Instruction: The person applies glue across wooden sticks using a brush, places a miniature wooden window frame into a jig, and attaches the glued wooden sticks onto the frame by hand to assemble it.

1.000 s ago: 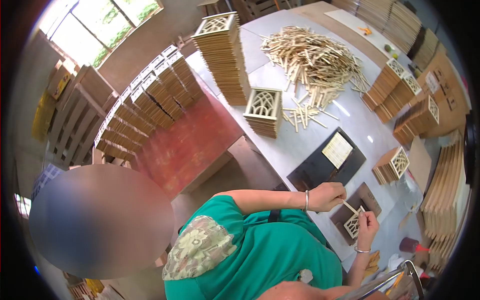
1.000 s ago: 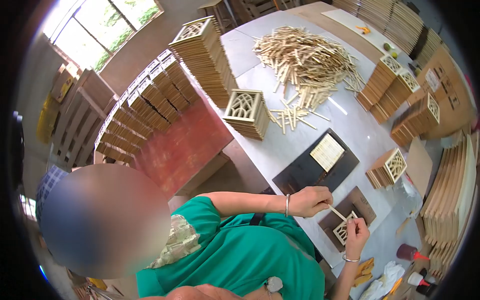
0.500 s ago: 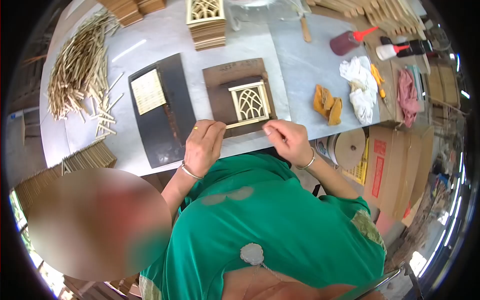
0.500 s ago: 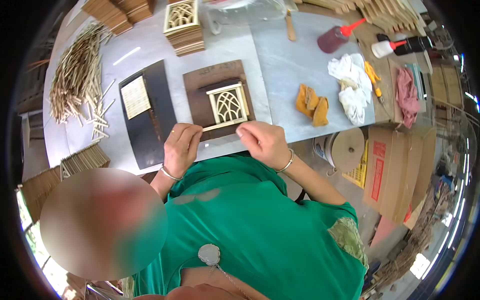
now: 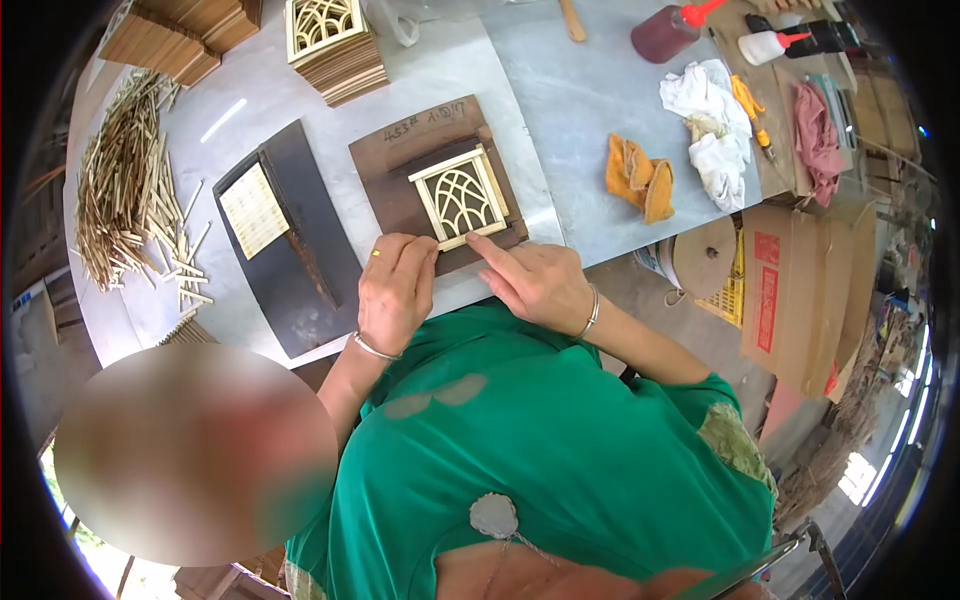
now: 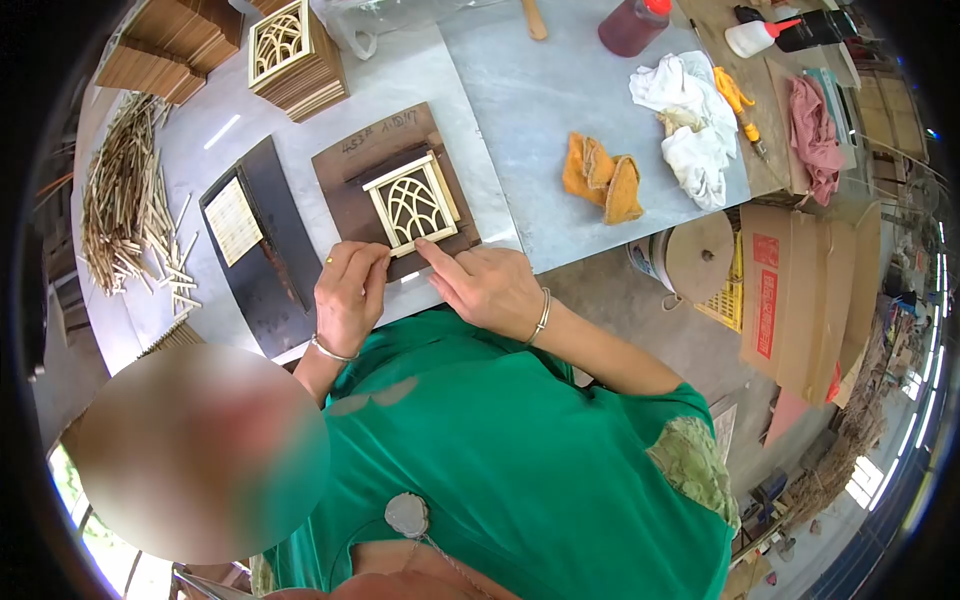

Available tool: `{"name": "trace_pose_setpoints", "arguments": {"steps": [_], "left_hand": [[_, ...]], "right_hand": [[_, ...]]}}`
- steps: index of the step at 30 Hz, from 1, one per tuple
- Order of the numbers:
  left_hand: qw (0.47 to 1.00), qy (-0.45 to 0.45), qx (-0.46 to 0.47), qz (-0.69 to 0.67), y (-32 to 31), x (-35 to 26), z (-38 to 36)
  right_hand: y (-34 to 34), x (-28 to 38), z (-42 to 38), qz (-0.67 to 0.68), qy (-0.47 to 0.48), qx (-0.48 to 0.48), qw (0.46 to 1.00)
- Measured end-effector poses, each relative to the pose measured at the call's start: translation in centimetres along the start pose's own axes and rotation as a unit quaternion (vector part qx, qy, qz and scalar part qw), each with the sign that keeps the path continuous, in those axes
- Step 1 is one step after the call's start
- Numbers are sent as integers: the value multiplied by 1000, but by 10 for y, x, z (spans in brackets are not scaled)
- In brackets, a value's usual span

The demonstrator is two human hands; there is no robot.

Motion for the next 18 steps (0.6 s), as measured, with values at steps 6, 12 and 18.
{"name": "trace_pose_setpoints", "arguments": {"steps": [6, 12, 18], "left_hand": [[1000, -4, 20, -12, 2, -1, 4], [998, -20, 62, 5, 7, -7, 1], [993, -58, 83, 55, 3, -18, 1]], "right_hand": [[1, 1, 3, -5, 2, 5, 1000], [3, 3, 9, 3, -18, 30, 999], [5, 0, 15, 14, -34, 45, 998]]}}
Point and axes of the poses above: each hand's wrist, its own z-axis towards the middle knuckle, its own y-axis out of the back of the hand, x = y × z, the point moved 5 cm from there along z, towards the middle knuckle, and after that the axes turned 1 degree about x, right-handed, at the moved point
